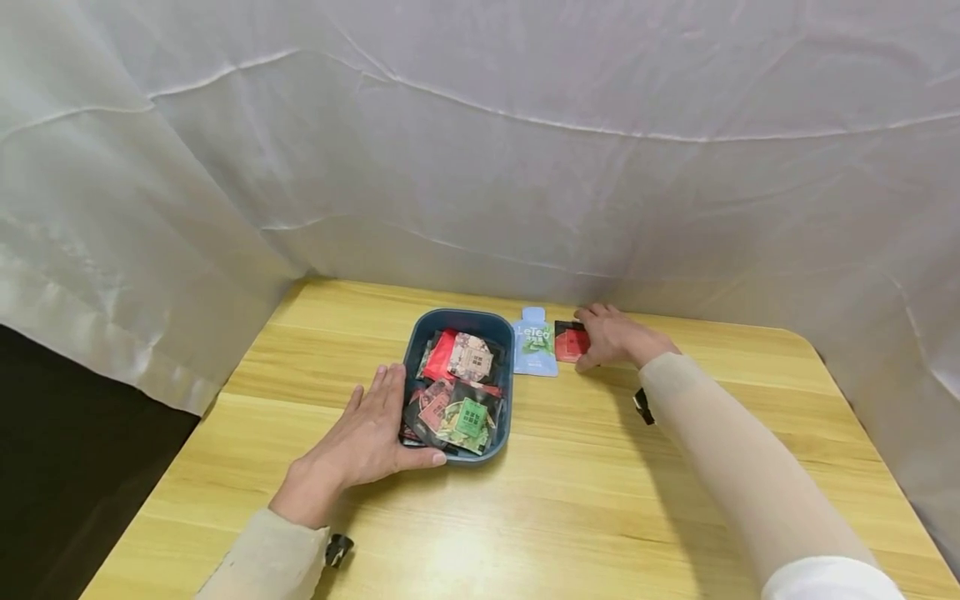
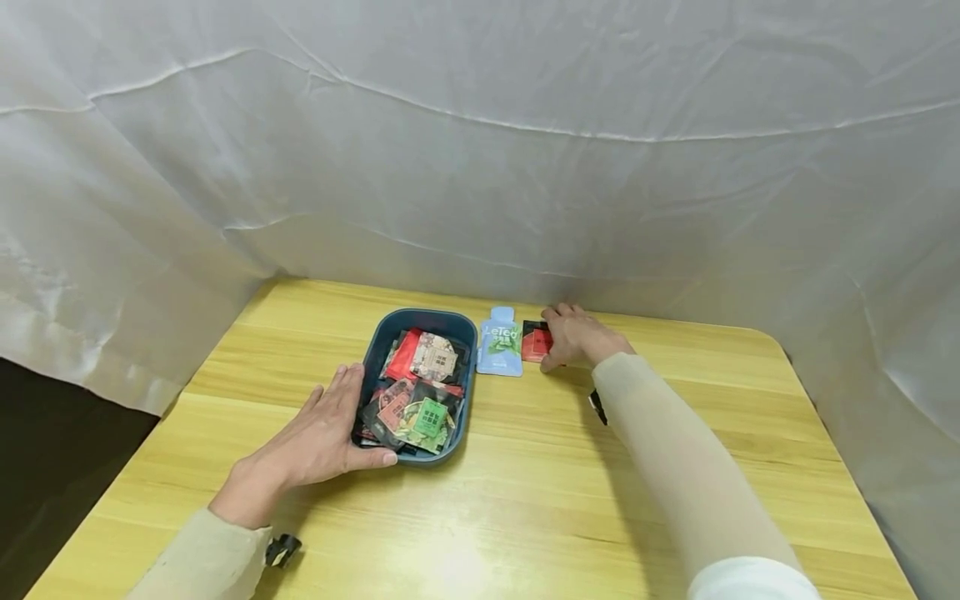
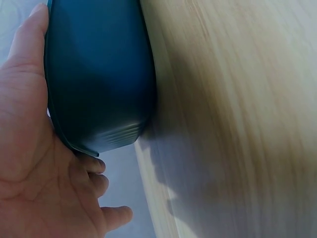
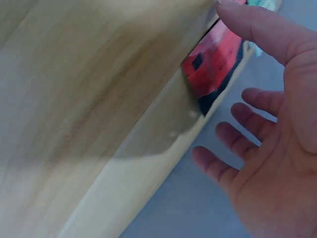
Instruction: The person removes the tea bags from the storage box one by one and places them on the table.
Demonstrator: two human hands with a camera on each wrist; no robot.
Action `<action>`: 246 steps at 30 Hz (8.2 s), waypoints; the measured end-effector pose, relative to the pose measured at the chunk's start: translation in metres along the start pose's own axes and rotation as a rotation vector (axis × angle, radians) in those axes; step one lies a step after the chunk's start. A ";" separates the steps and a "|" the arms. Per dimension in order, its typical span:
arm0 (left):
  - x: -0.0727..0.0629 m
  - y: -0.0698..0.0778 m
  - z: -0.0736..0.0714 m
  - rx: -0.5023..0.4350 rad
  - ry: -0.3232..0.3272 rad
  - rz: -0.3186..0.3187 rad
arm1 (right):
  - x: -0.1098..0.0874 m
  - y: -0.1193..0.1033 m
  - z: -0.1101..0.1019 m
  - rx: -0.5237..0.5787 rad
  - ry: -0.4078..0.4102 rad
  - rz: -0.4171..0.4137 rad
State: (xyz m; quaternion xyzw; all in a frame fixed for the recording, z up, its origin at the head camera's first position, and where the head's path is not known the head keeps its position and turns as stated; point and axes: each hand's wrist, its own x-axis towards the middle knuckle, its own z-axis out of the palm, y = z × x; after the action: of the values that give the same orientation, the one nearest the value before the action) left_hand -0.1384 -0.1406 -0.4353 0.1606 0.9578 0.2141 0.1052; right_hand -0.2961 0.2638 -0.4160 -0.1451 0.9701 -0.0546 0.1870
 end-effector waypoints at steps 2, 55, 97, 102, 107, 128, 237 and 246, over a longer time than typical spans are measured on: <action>0.001 0.001 0.000 0.002 -0.003 0.002 | -0.005 -0.004 -0.002 -0.003 0.027 -0.008; 0.012 0.009 0.001 0.022 0.008 0.024 | -0.055 -0.198 0.057 -0.291 0.142 -0.052; 0.011 0.012 0.000 0.025 -0.024 0.010 | -0.067 -0.175 0.042 -0.105 0.527 -0.218; 0.014 0.012 0.001 0.031 -0.030 0.019 | -0.072 -0.162 0.023 -0.091 0.527 -0.216; 0.016 0.010 0.002 0.017 -0.026 0.022 | -0.078 -0.142 0.010 -0.078 0.486 -0.203; 0.017 0.010 0.000 0.113 -0.008 0.046 | -0.098 -0.002 -0.016 -0.098 0.307 -0.102; 0.021 0.010 0.000 0.046 -0.048 0.029 | -0.043 -0.201 0.051 -0.090 0.137 -0.123; 0.020 0.010 -0.001 0.036 -0.054 0.025 | -0.041 -0.200 0.052 -0.197 0.128 -0.095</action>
State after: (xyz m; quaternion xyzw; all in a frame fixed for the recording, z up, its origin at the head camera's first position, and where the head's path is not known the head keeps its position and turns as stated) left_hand -0.1546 -0.1247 -0.4328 0.1802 0.9562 0.1939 0.1253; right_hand -0.1881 0.0829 -0.4178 -0.2048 0.9727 0.0228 0.1068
